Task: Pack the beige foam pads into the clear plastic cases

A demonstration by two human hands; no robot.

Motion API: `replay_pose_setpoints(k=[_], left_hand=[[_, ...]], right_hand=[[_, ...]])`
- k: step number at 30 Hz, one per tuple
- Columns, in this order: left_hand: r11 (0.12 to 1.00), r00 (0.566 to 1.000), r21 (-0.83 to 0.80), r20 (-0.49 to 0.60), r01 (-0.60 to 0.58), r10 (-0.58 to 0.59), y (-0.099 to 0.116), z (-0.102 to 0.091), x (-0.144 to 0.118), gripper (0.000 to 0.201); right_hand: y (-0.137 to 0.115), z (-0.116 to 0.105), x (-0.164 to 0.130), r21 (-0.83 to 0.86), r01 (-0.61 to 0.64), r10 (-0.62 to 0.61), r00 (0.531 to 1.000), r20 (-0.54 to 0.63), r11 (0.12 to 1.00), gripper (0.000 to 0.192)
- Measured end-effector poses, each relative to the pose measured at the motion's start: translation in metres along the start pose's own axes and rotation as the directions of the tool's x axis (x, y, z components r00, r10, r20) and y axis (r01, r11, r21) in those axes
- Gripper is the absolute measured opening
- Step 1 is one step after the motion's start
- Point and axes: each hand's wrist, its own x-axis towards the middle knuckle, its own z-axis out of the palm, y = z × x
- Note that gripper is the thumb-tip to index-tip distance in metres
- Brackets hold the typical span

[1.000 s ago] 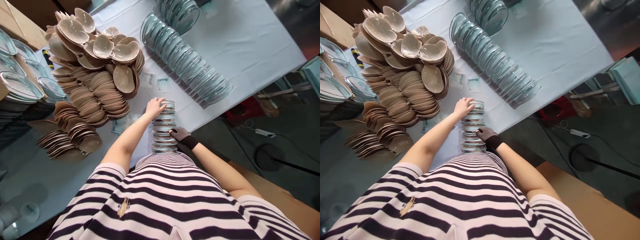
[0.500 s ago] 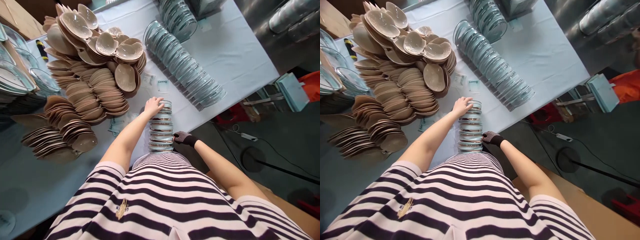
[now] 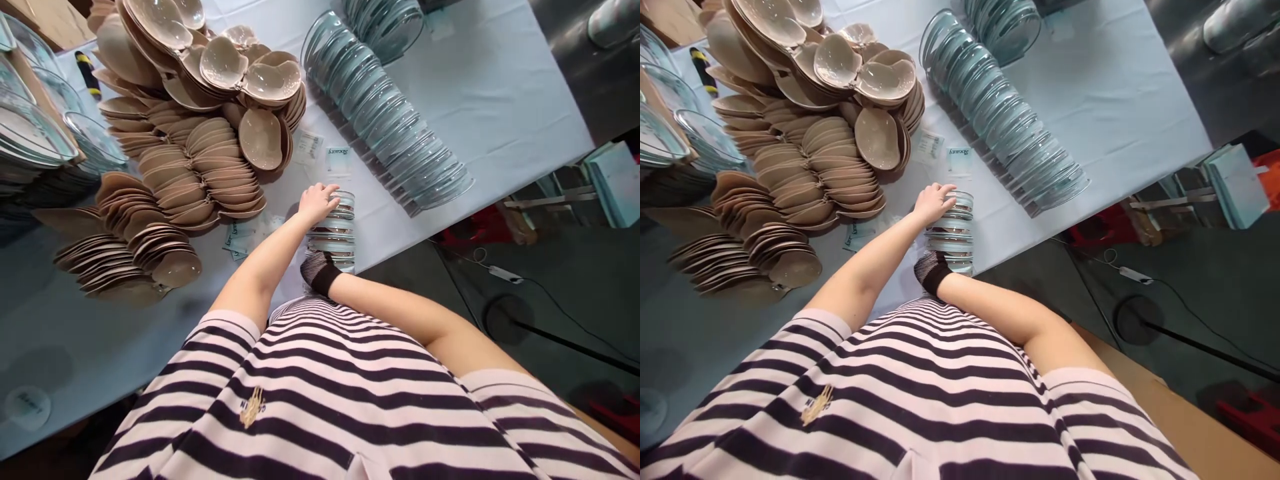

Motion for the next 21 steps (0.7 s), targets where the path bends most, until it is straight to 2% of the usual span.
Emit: replay_pose_setpoints(k=[2, 4, 7, 9, 10, 11, 12, 14, 17, 19, 21], left_hand=[[0.999, 0.999, -0.035, -0.034, 0.022, -0.023, -0.004, 0.0, 0.0, 0.053], [0.991, 0.99, -0.1, -0.106, 0.083, -0.094, -0.013, 0.002, -0.012, 0.06], [0.956, 0.957, -0.257, -0.211, 0.142, -0.199, -0.034, 0.017, -0.062, 0.068], [0.924, 0.953, -0.366, -0.227, 0.109, -0.202, -0.045, 0.037, -0.111, 0.074], [0.907, 0.957, -0.411, -0.216, 0.091, -0.194, -0.048, 0.048, -0.137, 0.08], [0.892, 0.963, -0.446, -0.2, 0.073, -0.179, -0.049, 0.06, -0.16, 0.089], [0.881, 0.972, -0.467, -0.167, 0.071, -0.166, -0.049, 0.071, -0.18, 0.096], [0.868, 0.983, -0.489, -0.103, 0.084, -0.153, -0.046, 0.087, -0.204, 0.099], [0.868, 0.989, -0.49, -0.069, 0.078, -0.128, -0.044, 0.092, -0.208, 0.089], [0.886, 0.989, -0.458, -0.09, 0.065, -0.119, -0.044, 0.086, -0.202, 0.081], [0.919, 0.983, -0.39, -0.136, 0.061, -0.123, -0.039, 0.079, -0.199, 0.07]], right_hand=[[-0.006, -0.006, 0.011, -0.052, 0.008, -0.01, 0.999, -0.032, 0.999, 0.021], [0.009, -0.024, 0.011, -0.074, 0.029, -0.031, 0.999, -0.027, 0.997, 0.028], [0.064, -0.052, -0.01, 0.014, -0.015, 0.016, 0.996, -0.084, 1.0, 0.045], [0.109, -0.052, -0.028, 0.158, -0.137, 0.164, 0.972, -0.17, 0.978, 0.045], [0.129, -0.045, -0.037, 0.234, -0.188, 0.224, 0.965, -0.139, 0.954, 0.038], [0.146, -0.032, -0.043, 0.328, -0.236, 0.268, 0.962, -0.057, 0.915, 0.03], [0.16, -0.016, -0.047, 0.37, -0.26, 0.273, 0.962, 0.018, 0.892, 0.026], [0.177, 0.018, -0.049, 0.464, -0.276, 0.242, 0.961, 0.134, 0.842, 0.024], [0.184, 0.055, -0.04, 0.58, -0.237, 0.159, 0.97, 0.183, 0.78, 0.017], [0.184, 0.065, -0.031, 0.63, -0.199, 0.116, 0.978, 0.171, 0.751, 0.013], [0.183, 0.068, -0.023, 0.67, -0.159, 0.081, 0.986, 0.147, 0.725, 0.019]])
